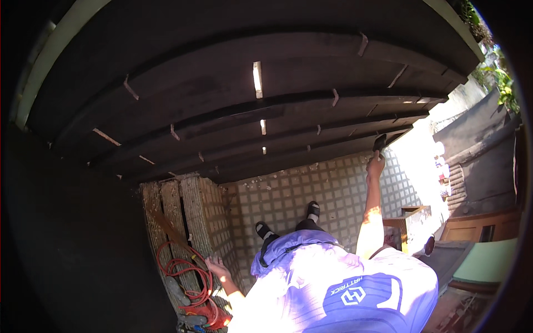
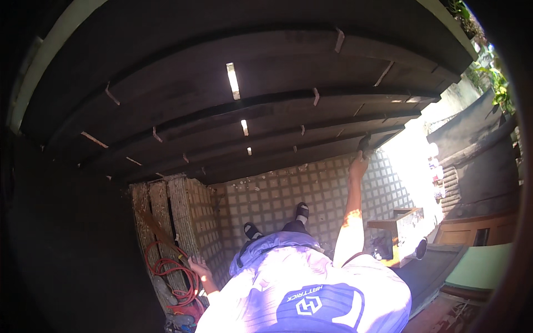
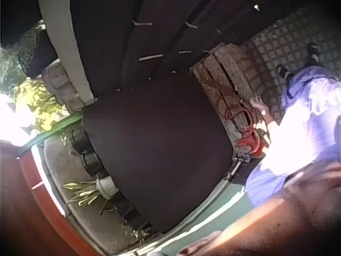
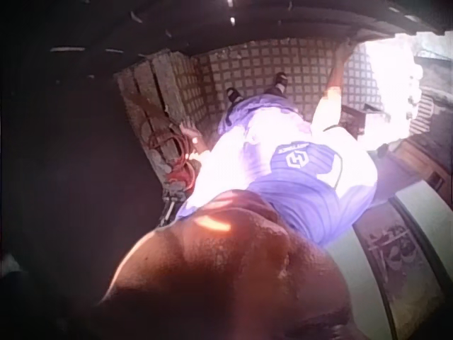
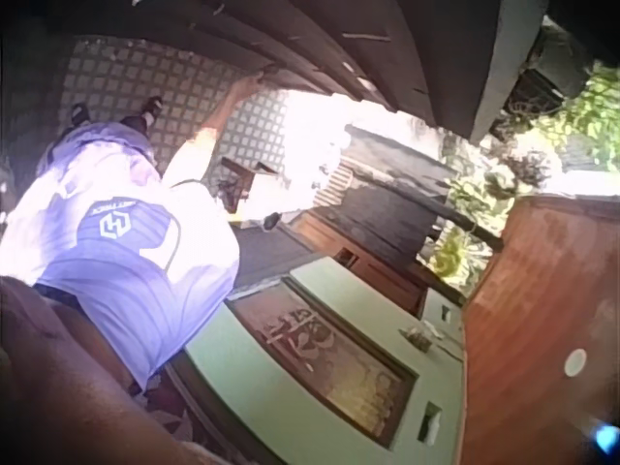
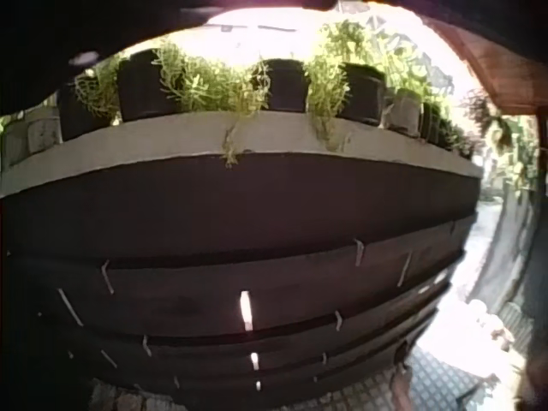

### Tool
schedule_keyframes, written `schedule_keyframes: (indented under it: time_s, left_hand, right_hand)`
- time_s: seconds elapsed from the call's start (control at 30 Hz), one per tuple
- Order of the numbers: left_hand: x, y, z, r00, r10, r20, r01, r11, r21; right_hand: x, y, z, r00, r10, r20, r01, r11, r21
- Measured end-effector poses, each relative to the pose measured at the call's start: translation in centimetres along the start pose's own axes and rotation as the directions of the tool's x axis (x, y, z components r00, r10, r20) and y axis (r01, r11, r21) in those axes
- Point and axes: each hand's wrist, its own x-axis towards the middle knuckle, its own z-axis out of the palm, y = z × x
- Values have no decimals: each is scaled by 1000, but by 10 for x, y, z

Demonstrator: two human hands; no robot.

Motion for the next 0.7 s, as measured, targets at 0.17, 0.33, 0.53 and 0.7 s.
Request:
schedule_keyframes:
  time_s: [0.17,0.33,0.53,0.7]
  left_hand:
    - [-6,25,97,984,97,148,-117,984,135]
    - [-29,39,189,869,113,481,-290,905,311]
    - [-74,9,257,607,163,778,-542,801,255]
    - [-119,-1,295,670,75,739,-438,843,312]
  right_hand:
    - [-40,53,-44,960,195,198,-178,979,-103]
    - [-61,87,-37,877,399,270,-351,913,-208]
    - [-25,-51,28,823,-486,295,548,815,-189]
    - [20,-137,68,751,-512,418,658,636,-402]
